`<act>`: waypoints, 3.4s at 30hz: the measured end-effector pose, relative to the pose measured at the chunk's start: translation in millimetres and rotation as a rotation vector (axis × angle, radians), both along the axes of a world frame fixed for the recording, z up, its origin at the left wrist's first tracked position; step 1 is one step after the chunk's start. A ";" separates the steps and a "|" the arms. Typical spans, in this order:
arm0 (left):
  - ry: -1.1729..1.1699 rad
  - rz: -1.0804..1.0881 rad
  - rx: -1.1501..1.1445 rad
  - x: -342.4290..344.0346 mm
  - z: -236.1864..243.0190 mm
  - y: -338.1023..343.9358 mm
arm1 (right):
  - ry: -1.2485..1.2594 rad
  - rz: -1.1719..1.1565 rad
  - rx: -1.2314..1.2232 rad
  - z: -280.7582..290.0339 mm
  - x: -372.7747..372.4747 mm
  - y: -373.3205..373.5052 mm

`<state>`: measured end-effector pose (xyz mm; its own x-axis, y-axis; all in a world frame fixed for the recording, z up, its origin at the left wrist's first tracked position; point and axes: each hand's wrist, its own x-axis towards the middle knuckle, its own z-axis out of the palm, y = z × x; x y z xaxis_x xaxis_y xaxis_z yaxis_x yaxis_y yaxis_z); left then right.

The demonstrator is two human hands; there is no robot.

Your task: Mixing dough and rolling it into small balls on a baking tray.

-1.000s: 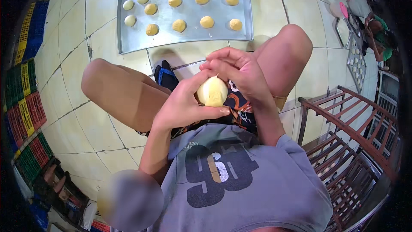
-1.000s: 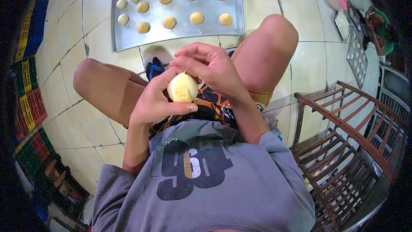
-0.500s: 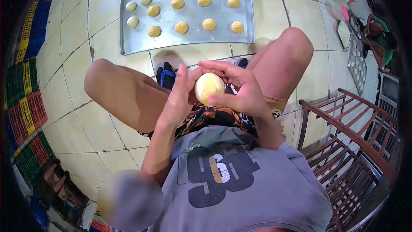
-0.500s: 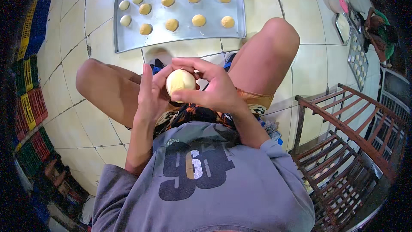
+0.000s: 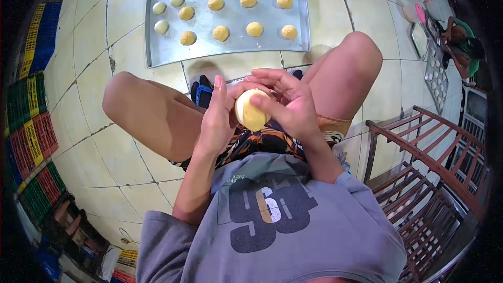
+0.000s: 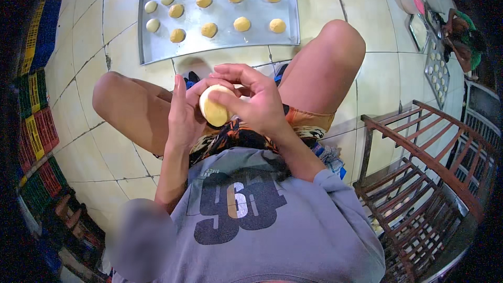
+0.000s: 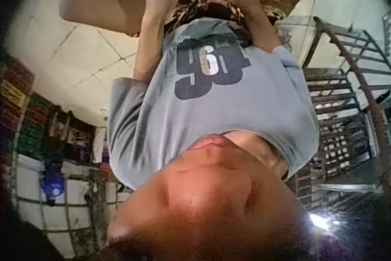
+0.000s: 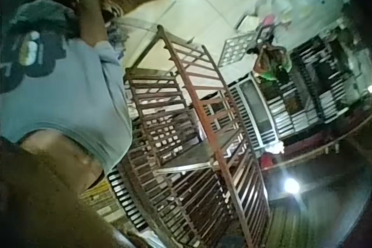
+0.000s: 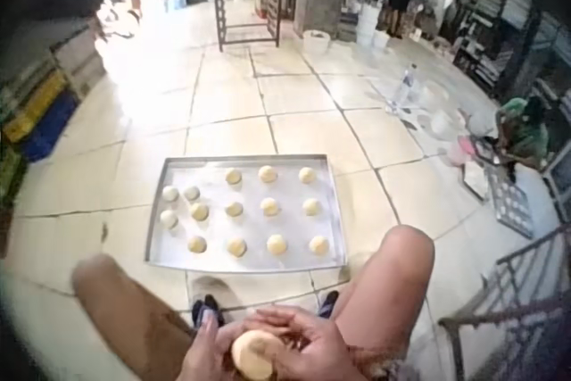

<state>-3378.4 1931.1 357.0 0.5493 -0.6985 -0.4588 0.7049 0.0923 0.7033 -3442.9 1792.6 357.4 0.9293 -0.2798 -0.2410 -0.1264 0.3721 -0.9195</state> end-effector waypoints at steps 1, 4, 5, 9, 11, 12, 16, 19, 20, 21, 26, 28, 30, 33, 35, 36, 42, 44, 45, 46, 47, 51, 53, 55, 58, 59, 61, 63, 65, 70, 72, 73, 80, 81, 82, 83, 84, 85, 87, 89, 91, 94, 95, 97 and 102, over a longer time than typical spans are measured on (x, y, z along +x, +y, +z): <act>-0.002 0.007 0.014 -0.5 0.7 -0.6 | 0.005 -0.001 -0.028 -0.4 -0.1 0.7; 0.022 0.026 -0.031 -0.2 2.4 -1.7 | 0.057 -0.033 0.090 -1.4 -1.0 -3.2; 0.034 0.035 -0.054 -0.3 2.8 -1.9 | 0.084 -0.049 0.149 -2.0 -1.5 -4.5; 0.015 0.107 0.015 -2.7 -2.3 -3.5 | 0.036 -0.076 -0.020 -5.6 -4.4 11.3; -0.011 0.166 0.106 -4.5 -5.0 -3.7 | -0.033 -0.091 -0.249 -6.6 -6.7 20.6; -0.011 0.165 0.107 -5.1 -4.9 -3.7 | -0.032 -0.092 -0.248 -7.0 -6.4 20.2; -0.027 0.280 0.022 -7.4 -4.2 -3.6 | 0.017 -0.090 -0.180 -9.6 -2.0 16.4; 0.027 0.297 0.025 -6.0 1.1 -5.5 | -0.016 -0.142 -0.144 -3.4 -2.4 23.9; 0.055 0.306 0.026 -5.4 3.1 -6.2 | -0.032 -0.167 -0.126 -1.0 -2.5 26.8; 0.082 0.315 0.027 -5.0 4.0 -6.4 | -0.049 -0.192 -0.109 -0.1 -2.3 28.0; 0.117 0.340 0.000 -7.2 0.2 -2.2 | 0.006 -0.144 -0.252 -5.6 -2.9 26.7; 0.137 0.355 -0.017 -7.1 0.3 -2.3 | 0.012 -0.154 -0.193 -8.0 -1.9 25.7; 0.176 0.387 -0.052 -7.2 0.6 -2.3 | 0.024 -0.171 -0.076 -10.4 -1.1 24.9; 0.221 0.422 -0.068 -8.2 1.2 -3.9 | 0.013 -0.172 -0.081 -13.6 -2.9 29.4; 0.274 0.459 -0.066 -10.3 1.4 -5.9 | -0.017 -0.158 -0.209 -15.6 -5.8 35.9; 0.301 0.477 -0.065 -11.0 1.1 -6.4 | -0.032 -0.151 -0.272 -16.2 -6.5 37.1; 0.311 0.542 -0.128 -14.6 -5.9 -4.9 | -0.039 -0.180 -0.158 -16.6 -3.3 36.5; 0.348 0.562 -0.160 -15.8 -6.7 -6.2 | -0.042 -0.181 -0.240 -19.4 -3.9 40.9; 0.367 0.571 -0.176 -16.4 -6.9 -7.2 | -0.043 -0.181 -0.281 -20.9 -4.3 42.9; 0.385 0.580 -0.192 -16.7 -6.9 -8.5 | -0.045 -0.182 -0.323 -22.3 -4.5 44.1; 0.383 0.580 -0.192 -17.2 -6.2 -10.0 | -0.047 -0.182 -0.322 -23.8 -5.0 44.5; 0.326 0.683 -0.265 -17.2 0.5 -19.1 | -0.027 -0.324 -0.290 -27.4 -4.8 43.4; 0.271 0.676 -0.250 -16.2 -4.1 -20.3 | -0.030 -0.335 -0.227 -19.9 -3.1 46.6; 0.185 0.655 -0.211 -17.7 -11.2 -21.4 | -0.011 -0.362 -0.107 -7.1 -5.2 49.6; 0.133 0.612 -0.172 -15.8 -16.0 -17.3 | -0.025 -0.333 -0.045 -8.0 -5.2 39.0; 0.132 0.575 -0.144 -15.1 -16.6 -13.3 | -0.037 -0.295 -0.040 -10.0 -6.2 32.2; 0.130 0.504 -0.086 -14.0 -19.3 -8.0 | -0.058 -0.219 -0.029 -13.6 -5.6 23.8; 0.135 0.473 -0.073 -14.9 -21.8 -9.0 | -0.055 -0.174 -0.156 -12.1 -4.0 22.8; 0.146 0.411 -0.048 -15.7 -25.6 -10.7 | -0.047 -0.081 -0.408 -10.8 -2.7 22.3; 0.141 0.385 -0.008 -15.5 -17.6 -10.8 | 0.156 -0.012 -0.201 -16.1 2.0 16.9; 0.136 0.387 0.002 -15.0 -13.3 -10.9 | 0.220 -0.006 -0.089 -19.3 1.9 17.3; 0.164 0.398 -0.027 -14.4 -11.3 -11.0 | 0.179 -0.060 -0.056 -21.7 2.3 18.5; 0.204 0.429 -0.043 -15.5 -14.6 -11.8 | 0.036 -0.122 -0.230 -24.1 0.9 29.7; 0.189 0.429 -0.019 -16.1 -15.4 -11.8 | 0.029 -0.090 -0.321 -23.9 0.1 30.4; 0.191 0.428 -0.019 -16.1 -15.0 -11.8 | 0.030 -0.090 -0.322 -24.3 0.3 29.8; 0.208 0.431 -0.030 -15.8 -13.8 -11.5 | 0.056 -0.130 -0.188 -25.1 1.1 28.7; 0.224 0.434 -0.040 -15.3 -12.2 -11.0 | 0.080 -0.170 -0.053 -26.2 2.3 27.5; 0.240 0.438 -0.051 -14.8 -10.9 -10.6 | 0.105 -0.208 0.082 -27.1 3.3 26.5; 0.255 0.442 -0.060 -15.1 -10.0 -10.6 | 0.129 -0.246 0.218 -27.7 2.9 27.7; 0.260 0.455 -0.064 -16.7 -9.7 -12.7 | 0.070 -0.235 -0.014 -26.9 0.5 34.5; 0.265 0.467 -0.068 -17.7 -9.6 -14.2 | 0.011 -0.223 -0.247 -26.3 -1.1 38.7; 0.169 0.413 -0.034 -19.1 -14.8 -10.2 | 0.074 -0.230 -0.051 -24.7 1.2 33.3; 0.120 0.386 -0.018 -19.4 -16.8 -8.6 | 0.105 -0.233 0.048 -24.1 2.2 31.2; 0.069 0.359 -0.002 -19.1 -17.0 -9.7 | 0.133 -0.236 0.146 -23.8 2.2 31.3; 0.389 0.688 -0.208 -18.1 -11.8 -21.3 | 0.124 -0.302 -0.188 -23.2 -3.0 40.7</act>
